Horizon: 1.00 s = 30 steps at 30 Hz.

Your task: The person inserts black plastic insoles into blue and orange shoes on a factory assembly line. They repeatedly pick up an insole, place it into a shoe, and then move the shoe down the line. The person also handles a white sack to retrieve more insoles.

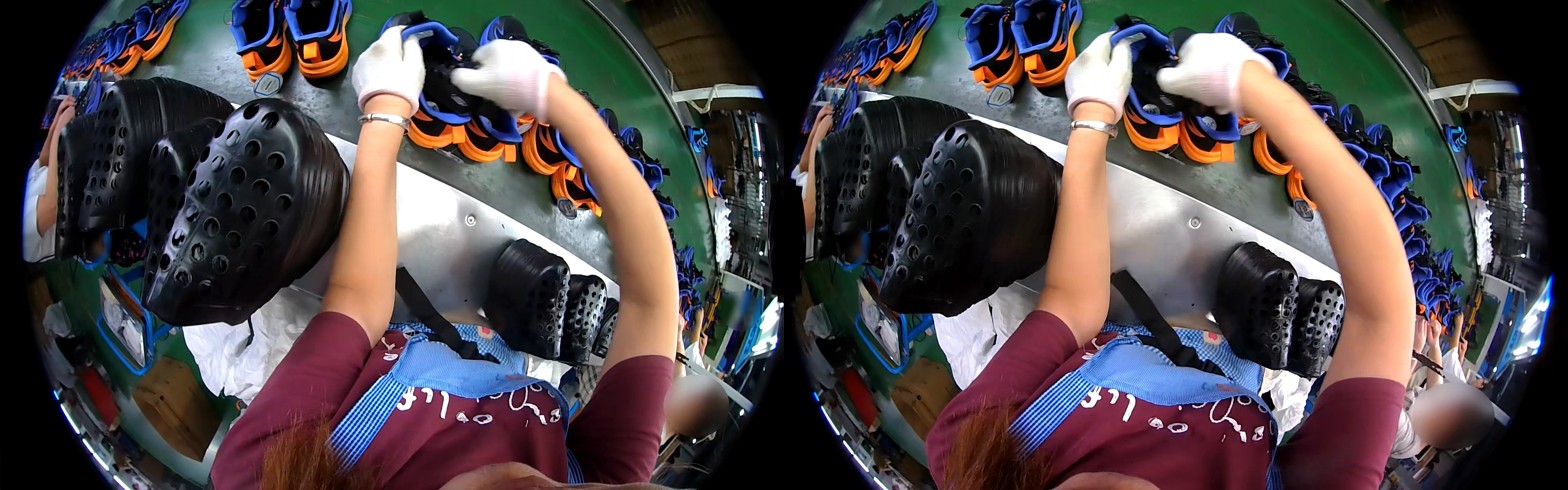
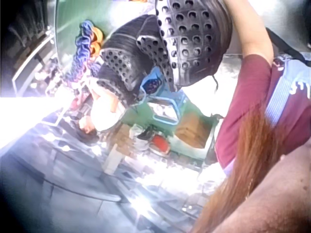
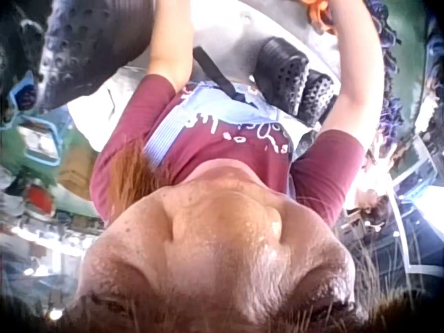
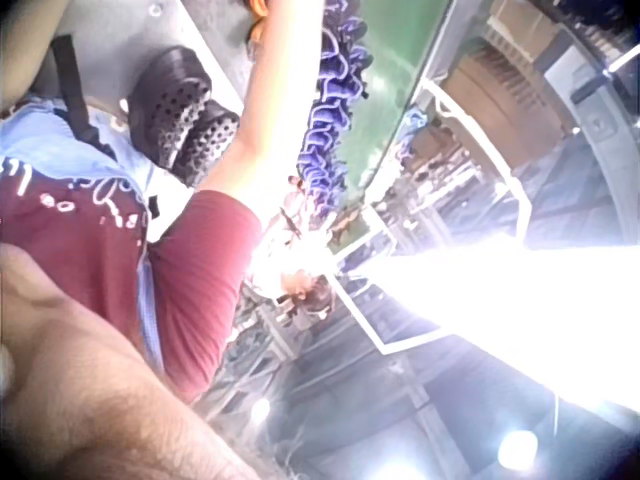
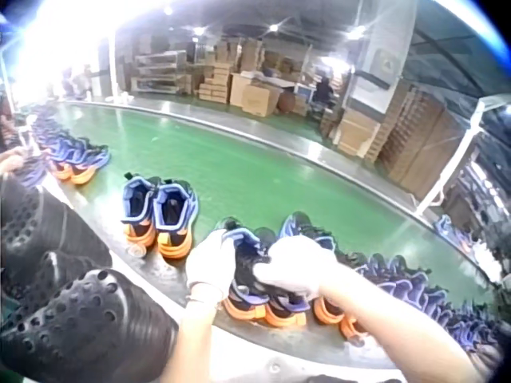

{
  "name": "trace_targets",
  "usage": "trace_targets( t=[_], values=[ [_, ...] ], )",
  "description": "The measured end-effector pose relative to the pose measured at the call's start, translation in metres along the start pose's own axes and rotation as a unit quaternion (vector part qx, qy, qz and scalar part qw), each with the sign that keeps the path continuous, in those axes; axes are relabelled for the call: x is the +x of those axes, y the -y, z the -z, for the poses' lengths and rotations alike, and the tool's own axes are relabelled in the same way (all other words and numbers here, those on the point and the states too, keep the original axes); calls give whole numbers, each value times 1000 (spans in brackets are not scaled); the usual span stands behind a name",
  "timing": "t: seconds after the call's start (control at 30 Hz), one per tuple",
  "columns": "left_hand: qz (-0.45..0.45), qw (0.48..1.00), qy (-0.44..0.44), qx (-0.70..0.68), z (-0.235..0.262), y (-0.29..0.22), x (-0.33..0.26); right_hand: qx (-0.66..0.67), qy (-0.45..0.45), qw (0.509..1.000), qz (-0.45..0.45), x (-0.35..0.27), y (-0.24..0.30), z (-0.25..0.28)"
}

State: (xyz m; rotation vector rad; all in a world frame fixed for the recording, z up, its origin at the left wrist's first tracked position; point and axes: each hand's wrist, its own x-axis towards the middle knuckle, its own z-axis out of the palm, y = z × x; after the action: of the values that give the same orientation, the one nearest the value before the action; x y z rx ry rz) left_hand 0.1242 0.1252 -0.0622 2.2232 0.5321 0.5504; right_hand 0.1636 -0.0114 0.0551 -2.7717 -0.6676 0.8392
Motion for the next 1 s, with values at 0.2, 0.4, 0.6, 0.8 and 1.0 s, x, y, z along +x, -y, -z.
trace_targets(
  t=[0.2,0.4,0.6,0.8,1.0],
  values=[
    [49,997,-27,-52,9,8,-15,-199,-76,977,33,29,42,-60],
    [-7,986,-63,-153,16,3,-56,-143,-107,983,44,67,29,-68],
    [-172,984,16,31,13,-16,-91,-108,-40,990,77,88,10,-38],
    [5,905,357,232,17,-25,-39,-306,-101,941,108,66,41,-48],
    [37,892,374,252,9,-35,-30,-201,-255,940,102,86,17,-57]
  ],
)
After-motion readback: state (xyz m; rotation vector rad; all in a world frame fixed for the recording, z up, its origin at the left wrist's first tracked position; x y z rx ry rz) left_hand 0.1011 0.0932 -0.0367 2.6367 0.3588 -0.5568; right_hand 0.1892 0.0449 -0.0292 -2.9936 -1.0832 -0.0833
